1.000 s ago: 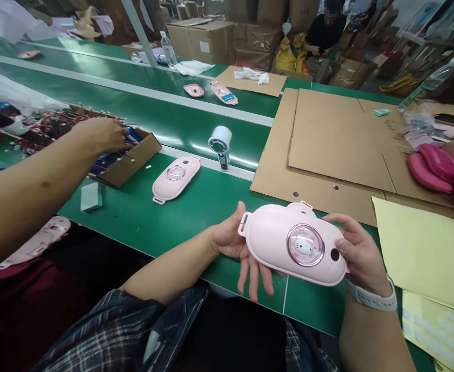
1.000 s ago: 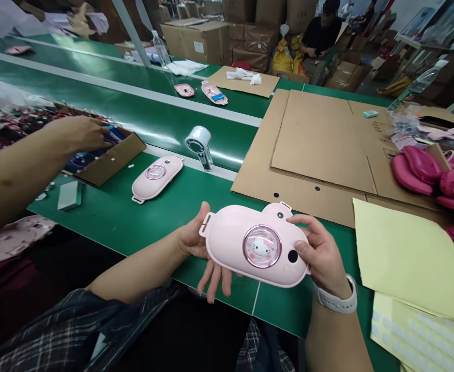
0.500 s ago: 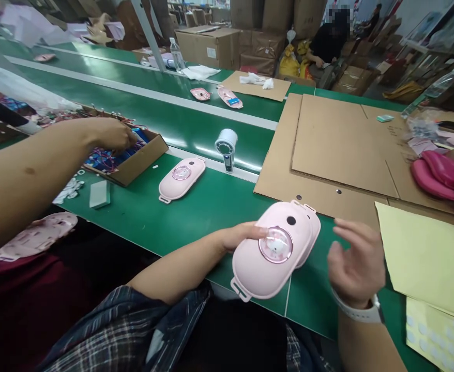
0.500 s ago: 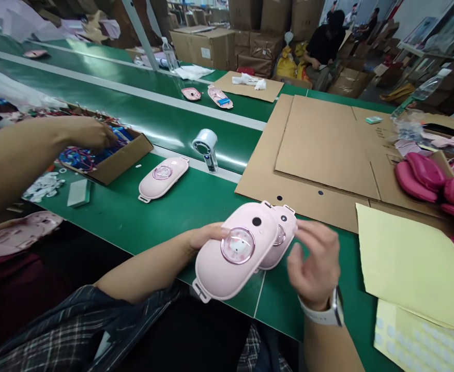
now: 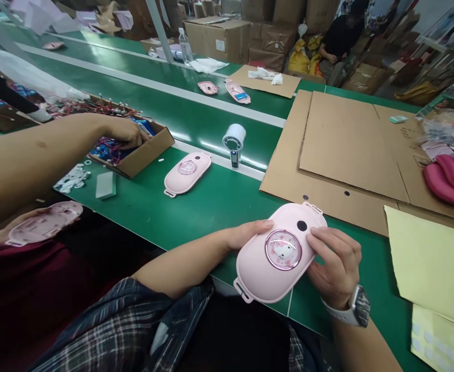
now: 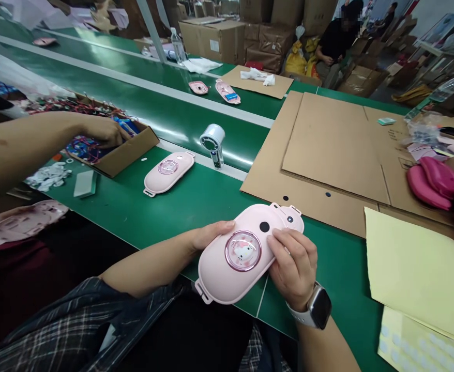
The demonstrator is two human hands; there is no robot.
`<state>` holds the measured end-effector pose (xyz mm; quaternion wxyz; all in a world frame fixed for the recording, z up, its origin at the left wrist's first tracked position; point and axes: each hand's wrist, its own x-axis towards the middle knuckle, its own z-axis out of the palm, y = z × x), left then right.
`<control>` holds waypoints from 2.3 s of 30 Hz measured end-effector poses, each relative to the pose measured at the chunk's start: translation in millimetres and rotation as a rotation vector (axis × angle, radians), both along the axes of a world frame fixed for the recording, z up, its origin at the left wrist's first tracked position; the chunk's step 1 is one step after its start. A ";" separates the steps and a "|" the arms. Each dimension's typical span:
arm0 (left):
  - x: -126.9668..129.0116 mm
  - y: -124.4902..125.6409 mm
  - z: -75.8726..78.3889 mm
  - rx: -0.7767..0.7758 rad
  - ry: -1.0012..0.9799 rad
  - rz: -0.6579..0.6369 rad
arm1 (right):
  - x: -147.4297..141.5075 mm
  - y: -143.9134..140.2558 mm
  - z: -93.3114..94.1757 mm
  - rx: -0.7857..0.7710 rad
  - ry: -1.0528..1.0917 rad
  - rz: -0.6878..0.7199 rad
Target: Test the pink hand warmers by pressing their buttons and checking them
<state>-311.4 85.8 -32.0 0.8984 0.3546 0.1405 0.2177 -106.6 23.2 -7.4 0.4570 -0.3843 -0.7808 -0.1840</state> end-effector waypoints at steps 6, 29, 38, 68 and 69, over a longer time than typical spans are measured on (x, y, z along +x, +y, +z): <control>5.1 1.5 2.4 -0.007 0.017 0.004 | 0.4 1.4 -2.6 0.007 0.020 -0.017; -2.6 -0.2 9.1 0.516 0.165 0.138 | 2.0 5.3 -1.1 0.007 0.033 -0.018; 0.7 4.0 4.2 0.551 -0.073 0.174 | -3.8 0.6 0.4 0.045 0.017 -0.024; -0.1 7.1 9.7 0.470 -0.068 0.104 | -6.0 -4.6 0.2 0.081 0.010 -0.005; 0.0 7.4 8.8 0.471 -0.067 0.106 | -6.0 -4.6 0.1 0.080 0.013 -0.004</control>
